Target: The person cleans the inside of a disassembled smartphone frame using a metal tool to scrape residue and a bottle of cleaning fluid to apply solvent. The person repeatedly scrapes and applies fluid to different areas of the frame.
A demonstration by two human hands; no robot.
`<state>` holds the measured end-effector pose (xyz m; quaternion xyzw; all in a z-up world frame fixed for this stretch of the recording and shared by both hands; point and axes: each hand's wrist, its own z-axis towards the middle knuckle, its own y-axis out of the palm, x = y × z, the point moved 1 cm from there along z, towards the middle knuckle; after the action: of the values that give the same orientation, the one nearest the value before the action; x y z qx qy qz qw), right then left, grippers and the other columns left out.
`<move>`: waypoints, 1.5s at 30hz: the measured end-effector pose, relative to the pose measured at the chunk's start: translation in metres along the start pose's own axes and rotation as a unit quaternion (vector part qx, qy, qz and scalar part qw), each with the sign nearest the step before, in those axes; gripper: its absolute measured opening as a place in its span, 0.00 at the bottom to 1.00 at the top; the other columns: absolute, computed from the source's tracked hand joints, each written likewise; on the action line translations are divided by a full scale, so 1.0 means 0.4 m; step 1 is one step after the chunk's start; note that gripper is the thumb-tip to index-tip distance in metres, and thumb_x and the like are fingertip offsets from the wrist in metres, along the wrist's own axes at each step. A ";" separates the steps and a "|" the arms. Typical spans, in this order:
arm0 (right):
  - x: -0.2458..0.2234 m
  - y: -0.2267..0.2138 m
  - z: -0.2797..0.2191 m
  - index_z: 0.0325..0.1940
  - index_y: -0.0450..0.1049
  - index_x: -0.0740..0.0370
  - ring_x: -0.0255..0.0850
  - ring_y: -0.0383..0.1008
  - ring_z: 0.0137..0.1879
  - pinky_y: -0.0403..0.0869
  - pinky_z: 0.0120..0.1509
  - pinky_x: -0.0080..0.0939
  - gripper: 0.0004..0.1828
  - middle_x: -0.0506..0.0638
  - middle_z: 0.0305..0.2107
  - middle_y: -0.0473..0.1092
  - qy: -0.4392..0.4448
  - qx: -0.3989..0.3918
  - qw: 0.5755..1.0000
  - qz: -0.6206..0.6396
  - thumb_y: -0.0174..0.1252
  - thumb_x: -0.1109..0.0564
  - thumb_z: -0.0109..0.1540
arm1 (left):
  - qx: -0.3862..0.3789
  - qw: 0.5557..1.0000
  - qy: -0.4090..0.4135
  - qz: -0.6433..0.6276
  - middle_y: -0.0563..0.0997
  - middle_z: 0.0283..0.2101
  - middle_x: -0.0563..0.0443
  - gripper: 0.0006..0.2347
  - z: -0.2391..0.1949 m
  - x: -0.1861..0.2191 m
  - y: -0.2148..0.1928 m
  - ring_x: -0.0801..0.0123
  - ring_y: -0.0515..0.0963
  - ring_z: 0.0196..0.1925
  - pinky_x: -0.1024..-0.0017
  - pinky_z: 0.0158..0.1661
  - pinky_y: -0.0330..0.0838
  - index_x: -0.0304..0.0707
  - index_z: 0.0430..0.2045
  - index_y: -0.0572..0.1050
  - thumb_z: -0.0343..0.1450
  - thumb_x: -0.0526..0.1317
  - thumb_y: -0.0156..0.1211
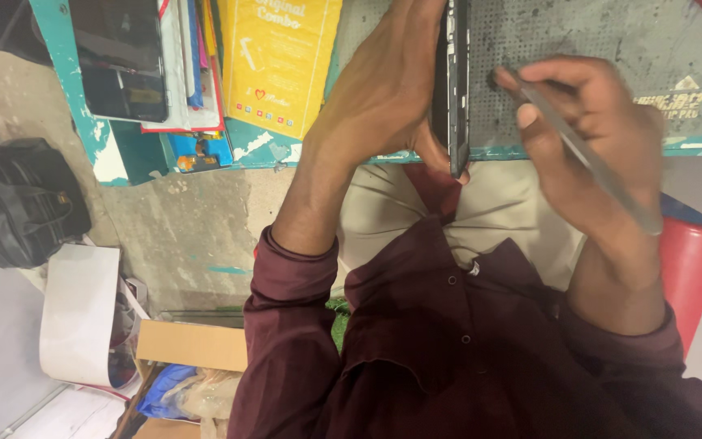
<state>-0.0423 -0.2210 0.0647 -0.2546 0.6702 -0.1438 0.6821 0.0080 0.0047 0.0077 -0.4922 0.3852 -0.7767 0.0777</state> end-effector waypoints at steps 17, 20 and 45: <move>0.024 -0.022 -0.039 0.55 0.74 0.73 0.46 0.79 0.42 0.77 0.44 0.39 0.21 0.63 0.40 0.75 -0.185 0.051 0.980 0.050 0.67 0.57 0.63 | -0.005 1.000 -0.009 -0.015 0.62 0.65 0.29 0.65 0.006 -0.003 0.003 0.34 0.66 0.66 0.56 0.64 0.69 0.28 0.68 0.46 0.42 0.52 0.93; 0.024 -0.017 -0.077 0.56 0.74 0.71 0.47 0.80 0.43 0.78 0.47 0.39 0.15 0.63 0.42 0.76 -0.125 0.051 0.989 0.061 0.60 0.61 0.67 | -0.003 0.999 -0.022 -0.025 0.62 0.65 0.30 0.65 0.001 -0.005 0.007 0.36 0.67 0.66 0.57 0.64 0.69 0.28 0.68 0.46 0.42 0.52 0.93; 0.128 0.072 -0.147 0.58 0.76 0.70 0.42 0.82 0.38 0.79 0.42 0.35 0.19 0.59 0.39 0.79 -0.141 0.098 0.983 0.072 0.70 0.69 0.64 | -0.002 0.993 -0.098 -0.060 0.62 0.69 0.40 0.70 0.012 0.013 0.000 0.51 0.73 0.63 0.65 0.65 0.72 0.32 0.71 0.42 0.44 0.55 0.98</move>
<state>-0.1016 -0.2339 0.0079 -0.1556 0.5671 -0.1216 0.7997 0.0092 -0.0003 0.0125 -0.5881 0.3465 -0.7277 0.0670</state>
